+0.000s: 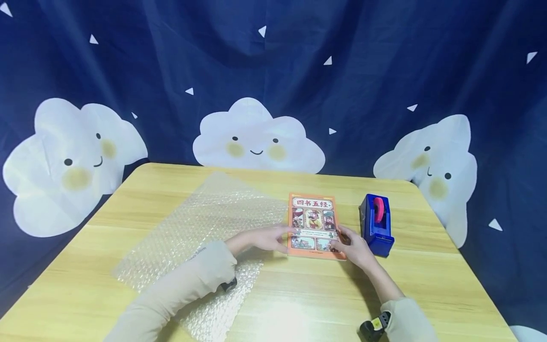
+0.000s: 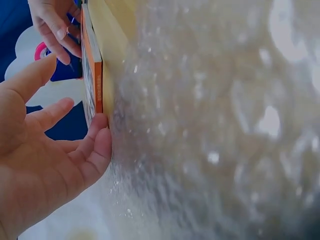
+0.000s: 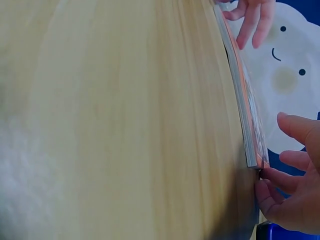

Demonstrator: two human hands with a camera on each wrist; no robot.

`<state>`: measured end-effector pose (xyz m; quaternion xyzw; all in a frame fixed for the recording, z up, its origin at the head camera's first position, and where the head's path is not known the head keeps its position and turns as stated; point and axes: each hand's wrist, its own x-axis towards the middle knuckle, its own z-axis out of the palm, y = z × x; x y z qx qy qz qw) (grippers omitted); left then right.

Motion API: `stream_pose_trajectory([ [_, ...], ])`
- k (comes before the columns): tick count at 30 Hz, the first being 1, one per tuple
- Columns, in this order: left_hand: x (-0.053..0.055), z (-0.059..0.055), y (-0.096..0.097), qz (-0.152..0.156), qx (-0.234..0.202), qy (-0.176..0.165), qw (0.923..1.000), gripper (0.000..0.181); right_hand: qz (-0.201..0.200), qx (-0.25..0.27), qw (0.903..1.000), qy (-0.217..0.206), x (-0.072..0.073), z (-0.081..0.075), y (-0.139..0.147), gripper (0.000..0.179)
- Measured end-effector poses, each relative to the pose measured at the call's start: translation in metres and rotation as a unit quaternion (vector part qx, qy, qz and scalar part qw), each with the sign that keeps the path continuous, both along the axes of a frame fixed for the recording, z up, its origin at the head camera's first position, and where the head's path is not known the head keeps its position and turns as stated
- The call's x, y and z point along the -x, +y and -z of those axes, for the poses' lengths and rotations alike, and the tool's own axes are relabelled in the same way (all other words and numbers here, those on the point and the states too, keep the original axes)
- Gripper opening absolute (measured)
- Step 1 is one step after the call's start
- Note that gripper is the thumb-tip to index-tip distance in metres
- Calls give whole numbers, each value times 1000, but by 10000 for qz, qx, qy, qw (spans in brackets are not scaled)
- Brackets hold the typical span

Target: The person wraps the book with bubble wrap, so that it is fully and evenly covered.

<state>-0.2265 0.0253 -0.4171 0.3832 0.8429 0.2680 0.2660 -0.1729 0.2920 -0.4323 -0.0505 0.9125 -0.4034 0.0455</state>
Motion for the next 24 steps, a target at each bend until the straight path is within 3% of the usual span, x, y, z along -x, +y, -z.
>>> stream_pose_trajectory([
  [8,-3,0,6,-168,-25,-95,9998,63,26,285,9994,-213,-1,0,-1,60],
  [16,0,5,10,-336,-777,-696,9940,62,95,389,9984,-410,-3,2,-1,63],
  [24,-9,-6,23,-337,-1332,-1275,9823,69,85,401,9987,-317,-2,4,-8,60],
])
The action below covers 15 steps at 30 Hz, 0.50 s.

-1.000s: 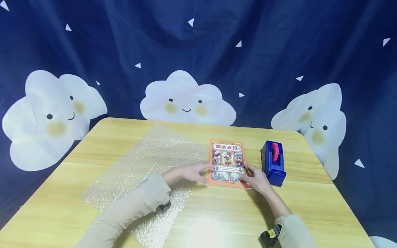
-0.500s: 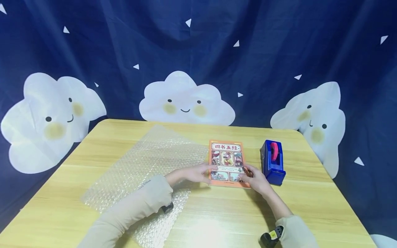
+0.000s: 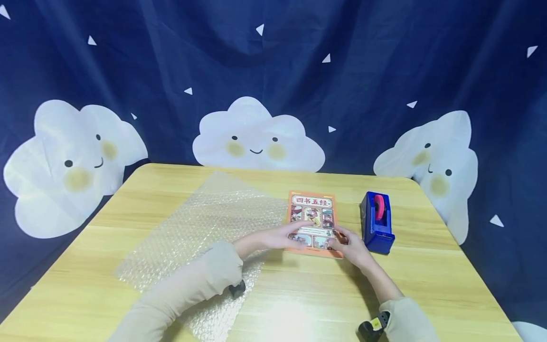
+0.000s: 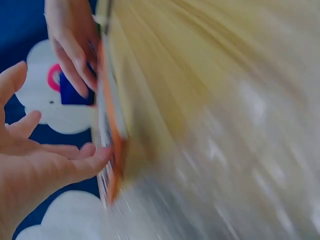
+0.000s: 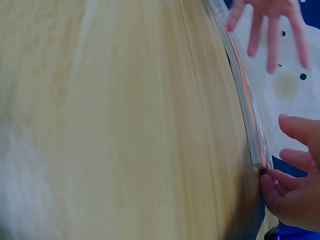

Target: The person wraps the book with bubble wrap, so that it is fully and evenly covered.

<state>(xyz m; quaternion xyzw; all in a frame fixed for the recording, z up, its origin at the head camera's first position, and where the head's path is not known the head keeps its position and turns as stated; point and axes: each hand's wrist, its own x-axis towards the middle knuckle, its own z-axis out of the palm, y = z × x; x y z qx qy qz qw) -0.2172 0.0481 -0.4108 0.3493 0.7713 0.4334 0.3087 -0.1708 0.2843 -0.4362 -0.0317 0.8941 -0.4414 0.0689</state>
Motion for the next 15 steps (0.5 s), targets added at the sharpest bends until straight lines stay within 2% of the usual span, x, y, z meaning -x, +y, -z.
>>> stream_pose_trajectory([
  [5,-1,-4,8,-303,8,180,9994,70,-119,-63,9999,-9,2,1,-6,61],
  [10,6,-1,3,-584,61,97,9982,68,-56,-79,9999,-34,0,-1,-4,61],
  [15,11,4,-3,-622,225,43,9978,70,-44,-66,9999,-82,-2,-2,-1,61],
])
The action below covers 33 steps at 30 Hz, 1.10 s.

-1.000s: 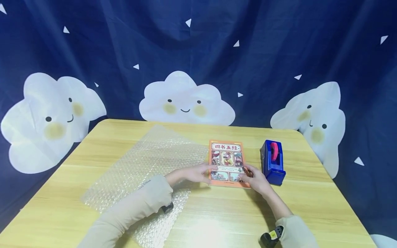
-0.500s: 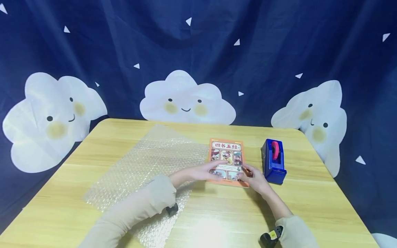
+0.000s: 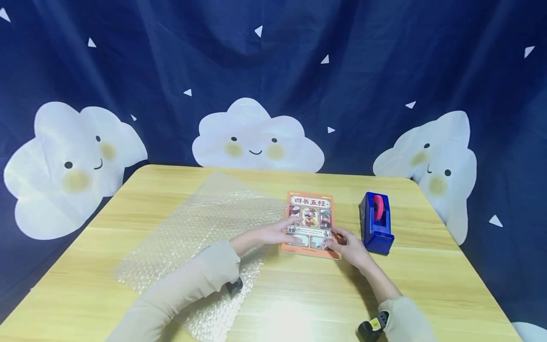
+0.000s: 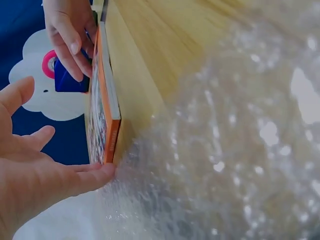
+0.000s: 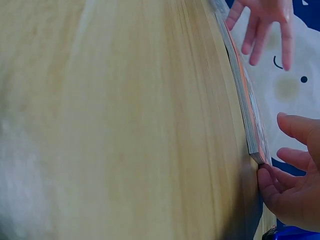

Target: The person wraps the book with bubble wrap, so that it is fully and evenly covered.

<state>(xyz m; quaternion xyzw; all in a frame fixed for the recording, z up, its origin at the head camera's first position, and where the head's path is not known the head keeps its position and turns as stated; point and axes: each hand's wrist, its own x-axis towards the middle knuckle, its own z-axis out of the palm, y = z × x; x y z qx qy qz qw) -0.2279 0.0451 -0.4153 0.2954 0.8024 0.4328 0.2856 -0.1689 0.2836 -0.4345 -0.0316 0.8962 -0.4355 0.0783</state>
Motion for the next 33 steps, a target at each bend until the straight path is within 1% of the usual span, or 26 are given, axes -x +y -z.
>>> stream_pose_trajectory([
  [3,-1,3,-2,-106,-39,-235,9997,72,-14,34,10000,10,0,0,0,60],
  [6,-3,4,-2,-319,-53,-408,9986,73,-14,72,10000,37,1,1,-1,59],
  [8,-5,4,-3,-447,24,-431,9981,73,-3,66,10000,43,1,1,-1,60],
  [11,-5,4,-3,-533,90,-424,9976,72,10,67,10000,44,2,1,-1,60],
  [14,-4,3,-3,-595,-61,-523,9968,70,2,77,9999,65,1,0,-1,59],
  [17,-3,4,-2,-806,-467,-733,9929,64,-16,9,9999,161,1,0,-2,58],
  [20,-1,6,-1,-1142,-866,-986,9848,60,-11,-65,9997,253,0,0,-1,57],
  [24,0,9,1,-1418,-1279,-1167,9746,59,68,5,9997,241,0,2,1,57],
  [26,1,10,2,-1570,-1467,-1283,9682,59,125,46,9997,196,-1,2,2,57],
  [28,3,11,3,-1773,-1707,-1443,9584,60,170,100,9997,138,-1,2,2,57],
  [29,3,12,3,-1879,-1866,-1540,9519,59,186,120,9997,103,-1,2,2,57],
  [31,4,12,4,-2096,-2184,-1771,9365,59,234,183,9996,16,-1,2,1,57],
  [33,5,12,6,-2248,-2512,-1963,9208,59,279,264,9992,-70,-1,1,1,57],
])
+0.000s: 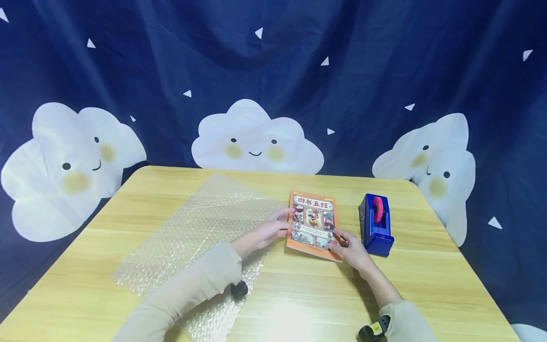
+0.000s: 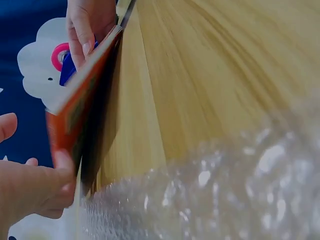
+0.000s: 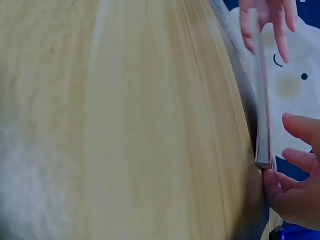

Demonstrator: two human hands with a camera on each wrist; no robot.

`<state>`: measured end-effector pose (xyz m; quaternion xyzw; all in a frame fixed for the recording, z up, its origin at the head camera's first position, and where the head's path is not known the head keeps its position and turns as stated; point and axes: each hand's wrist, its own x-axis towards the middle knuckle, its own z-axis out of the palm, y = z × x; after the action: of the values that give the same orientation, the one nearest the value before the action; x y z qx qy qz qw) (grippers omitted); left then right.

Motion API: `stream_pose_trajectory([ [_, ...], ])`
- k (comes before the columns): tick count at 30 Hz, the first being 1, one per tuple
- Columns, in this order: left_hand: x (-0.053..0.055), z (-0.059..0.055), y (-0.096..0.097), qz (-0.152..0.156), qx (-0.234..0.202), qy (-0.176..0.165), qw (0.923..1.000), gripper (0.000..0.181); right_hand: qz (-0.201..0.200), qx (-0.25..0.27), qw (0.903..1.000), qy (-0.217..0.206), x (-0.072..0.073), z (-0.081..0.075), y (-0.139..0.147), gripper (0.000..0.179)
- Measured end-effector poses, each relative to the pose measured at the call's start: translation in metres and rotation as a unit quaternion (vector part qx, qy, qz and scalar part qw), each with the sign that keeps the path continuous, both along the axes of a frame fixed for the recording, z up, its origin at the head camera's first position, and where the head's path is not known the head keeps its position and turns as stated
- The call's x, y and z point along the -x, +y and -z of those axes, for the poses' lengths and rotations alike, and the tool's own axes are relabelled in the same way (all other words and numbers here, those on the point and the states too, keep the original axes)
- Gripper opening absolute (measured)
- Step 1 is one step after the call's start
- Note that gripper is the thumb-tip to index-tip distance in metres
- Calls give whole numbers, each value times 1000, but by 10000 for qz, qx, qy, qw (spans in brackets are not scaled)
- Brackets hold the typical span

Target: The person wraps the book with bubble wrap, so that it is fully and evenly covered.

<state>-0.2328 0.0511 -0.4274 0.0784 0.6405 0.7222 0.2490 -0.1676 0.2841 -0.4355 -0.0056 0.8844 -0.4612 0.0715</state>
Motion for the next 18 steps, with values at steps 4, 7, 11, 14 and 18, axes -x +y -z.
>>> stream_pose_trajectory([
  [4,-1,-3,8,-47,-443,-137,9989,60,146,306,9993,-142,-1,-1,0,56],
  [7,-5,-7,13,89,-491,-147,9986,65,209,511,9983,-181,0,-1,0,56],
  [11,-10,-9,15,275,-261,-99,9992,76,243,617,9975,-238,0,-1,0,57],
  [14,-11,-9,13,389,-143,-109,9991,80,269,643,9972,-251,-1,-1,-1,56],
  [18,-10,-9,10,556,-285,-125,9980,82,217,834,9960,-224,-2,-1,0,57],
])
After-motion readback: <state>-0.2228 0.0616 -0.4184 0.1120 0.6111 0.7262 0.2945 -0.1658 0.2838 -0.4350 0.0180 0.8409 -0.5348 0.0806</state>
